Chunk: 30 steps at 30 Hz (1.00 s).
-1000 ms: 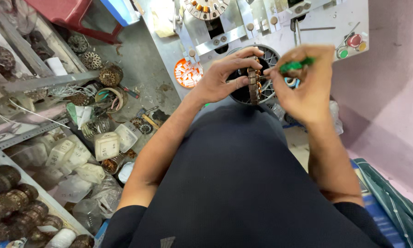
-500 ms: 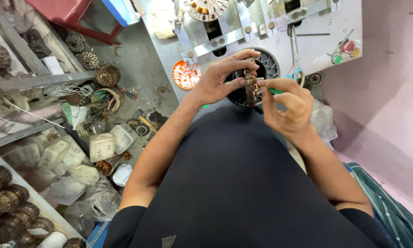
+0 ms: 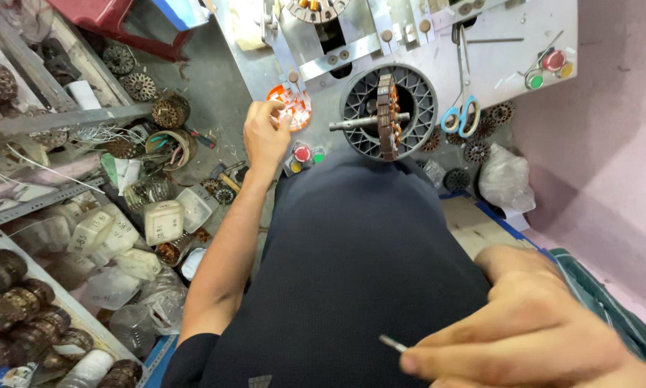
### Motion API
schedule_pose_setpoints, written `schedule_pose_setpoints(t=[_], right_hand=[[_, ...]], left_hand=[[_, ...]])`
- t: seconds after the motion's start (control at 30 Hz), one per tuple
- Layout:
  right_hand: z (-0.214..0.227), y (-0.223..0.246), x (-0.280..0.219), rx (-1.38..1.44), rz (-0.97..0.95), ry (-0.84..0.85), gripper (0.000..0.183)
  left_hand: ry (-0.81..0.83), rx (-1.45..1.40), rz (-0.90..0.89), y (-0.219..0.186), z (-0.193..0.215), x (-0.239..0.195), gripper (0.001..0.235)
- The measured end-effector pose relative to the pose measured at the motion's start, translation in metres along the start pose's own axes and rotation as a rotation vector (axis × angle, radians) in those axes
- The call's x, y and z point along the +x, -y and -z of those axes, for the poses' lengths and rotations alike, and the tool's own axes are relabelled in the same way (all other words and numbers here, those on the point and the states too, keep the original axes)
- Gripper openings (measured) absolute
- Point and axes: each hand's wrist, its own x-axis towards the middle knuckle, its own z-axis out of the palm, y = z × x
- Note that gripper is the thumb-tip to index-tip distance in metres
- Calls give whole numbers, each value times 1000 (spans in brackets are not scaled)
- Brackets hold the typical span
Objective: The person works on a copper-wound fan motor stator using a screwdriver. They use the tool to adjust the copper windings and handle small white components on the stator by hand while holding it in the center of the frame.
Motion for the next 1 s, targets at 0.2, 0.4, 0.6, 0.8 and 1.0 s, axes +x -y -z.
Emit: schedule_pose_setpoints(t=[0.2, 0.4, 0.6, 0.8, 1.0], right_hand=[[-24, 3, 66, -327, -293, 9, 8], [-14, 16, 84, -489, -937, 174, 29], [-31, -17, 13, -311, -981, -372, 46], [-36, -44, -4, -407, -1179, -375, 27], [-47, -62, 2, -551, -1018, -418, 22]], left_hand=[[-78, 83, -140, 38, -17, -8, 22], [-97, 62, -137, 49, -27, -5, 15], [-77, -379, 157, 11, -2, 5, 16], [176, -902, -57, -74, 41, -11, 17], [342, -998, -75, -159, 66, -31, 15]])
